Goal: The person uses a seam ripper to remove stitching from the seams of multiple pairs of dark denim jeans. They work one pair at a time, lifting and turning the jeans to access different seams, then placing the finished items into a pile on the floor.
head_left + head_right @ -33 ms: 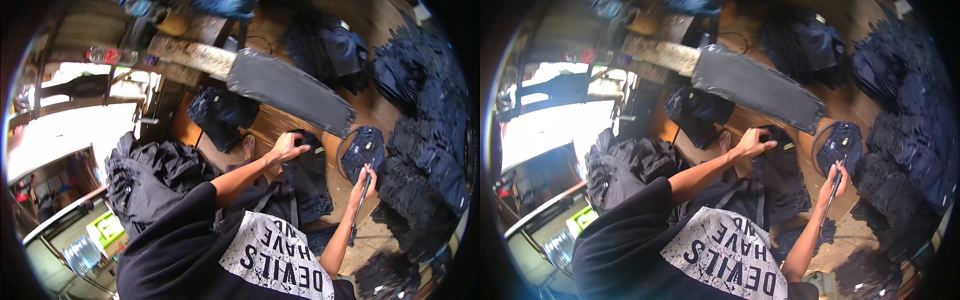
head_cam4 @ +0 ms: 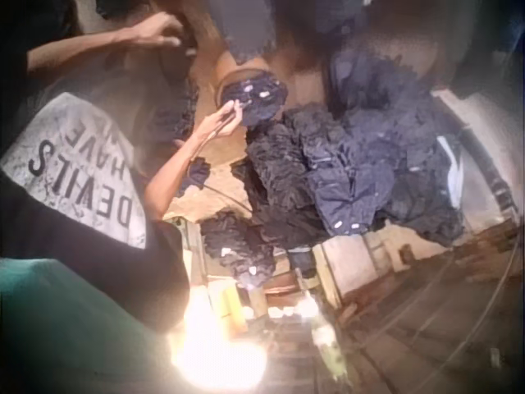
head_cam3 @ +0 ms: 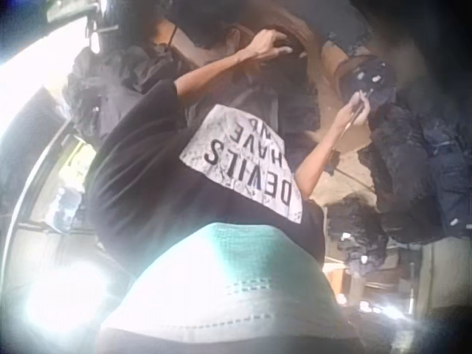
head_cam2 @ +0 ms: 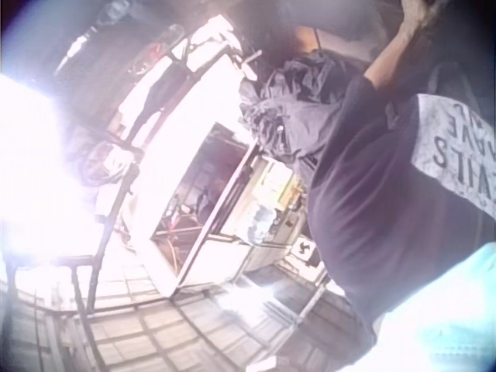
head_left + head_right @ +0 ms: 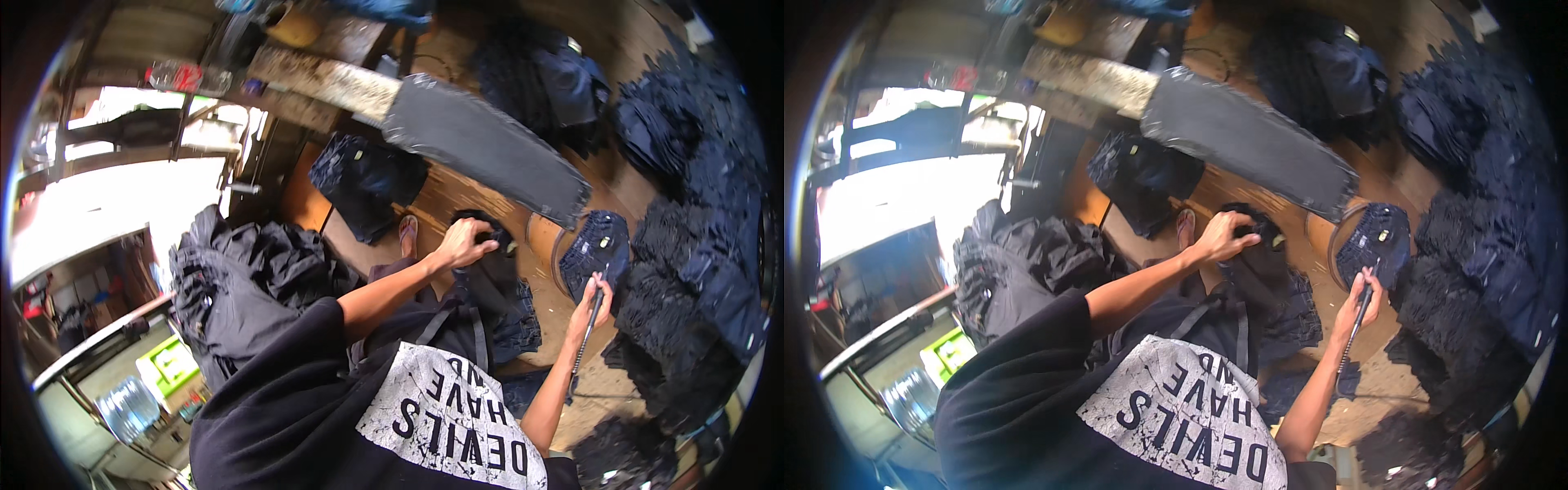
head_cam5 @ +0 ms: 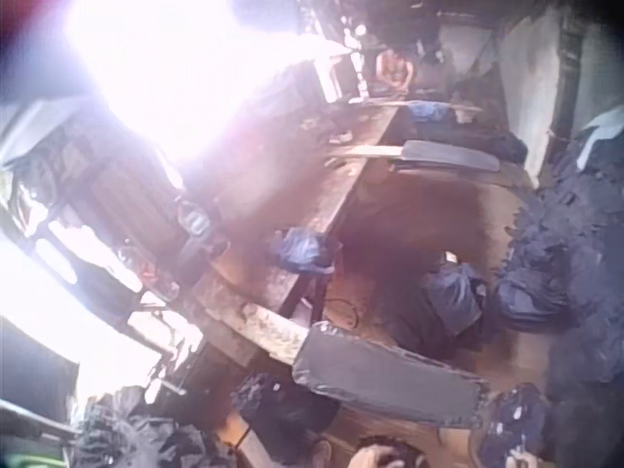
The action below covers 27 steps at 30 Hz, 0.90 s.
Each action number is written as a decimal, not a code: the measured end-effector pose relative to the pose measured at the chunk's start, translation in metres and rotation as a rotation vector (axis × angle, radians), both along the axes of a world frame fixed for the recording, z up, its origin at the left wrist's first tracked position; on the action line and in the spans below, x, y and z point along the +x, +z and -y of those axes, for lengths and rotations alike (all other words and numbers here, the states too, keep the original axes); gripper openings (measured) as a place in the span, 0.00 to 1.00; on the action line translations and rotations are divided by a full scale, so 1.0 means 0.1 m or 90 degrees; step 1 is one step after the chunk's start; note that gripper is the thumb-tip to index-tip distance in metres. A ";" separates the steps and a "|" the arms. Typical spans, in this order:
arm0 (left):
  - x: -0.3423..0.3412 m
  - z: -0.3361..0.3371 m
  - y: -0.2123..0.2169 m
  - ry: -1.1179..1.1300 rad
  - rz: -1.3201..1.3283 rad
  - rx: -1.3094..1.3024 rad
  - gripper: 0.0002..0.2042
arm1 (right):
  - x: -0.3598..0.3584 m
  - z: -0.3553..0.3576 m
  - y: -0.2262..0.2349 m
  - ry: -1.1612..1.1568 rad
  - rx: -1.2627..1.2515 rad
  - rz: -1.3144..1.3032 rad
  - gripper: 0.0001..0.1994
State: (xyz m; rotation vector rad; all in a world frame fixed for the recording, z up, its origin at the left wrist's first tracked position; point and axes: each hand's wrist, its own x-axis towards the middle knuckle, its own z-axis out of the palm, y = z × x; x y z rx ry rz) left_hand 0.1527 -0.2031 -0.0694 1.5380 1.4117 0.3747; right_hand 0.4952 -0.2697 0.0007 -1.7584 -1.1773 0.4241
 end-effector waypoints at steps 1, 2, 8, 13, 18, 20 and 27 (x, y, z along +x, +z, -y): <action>-0.27 0.19 0.05 0.000 0.029 0.060 0.19 | -0.14 0.09 -0.01 0.005 -0.047 -0.006 0.08; -0.54 0.40 0.10 -0.010 0.028 0.116 0.16 | -0.29 0.15 -0.03 0.007 -0.072 -0.015 0.08; -2.05 0.99 0.01 0.111 0.005 0.276 0.08 | -1.07 0.09 0.11 0.063 -0.082 -0.003 0.08; -3.54 0.46 -0.36 0.284 -0.083 0.378 0.12 | -1.63 -0.05 0.42 0.060 -0.125 0.071 0.10; -4.66 0.56 -1.19 0.472 -0.381 0.125 0.38 | -1.97 0.02 0.51 0.118 -0.108 0.015 0.08; -4.77 0.94 -1.54 0.476 -0.455 0.005 0.38 | -2.01 0.09 0.46 0.111 -0.124 0.014 0.07; -3.98 2.11 -1.78 -0.022 -0.187 -0.323 0.28 | -1.60 0.75 0.00 -0.076 -0.105 -0.015 0.09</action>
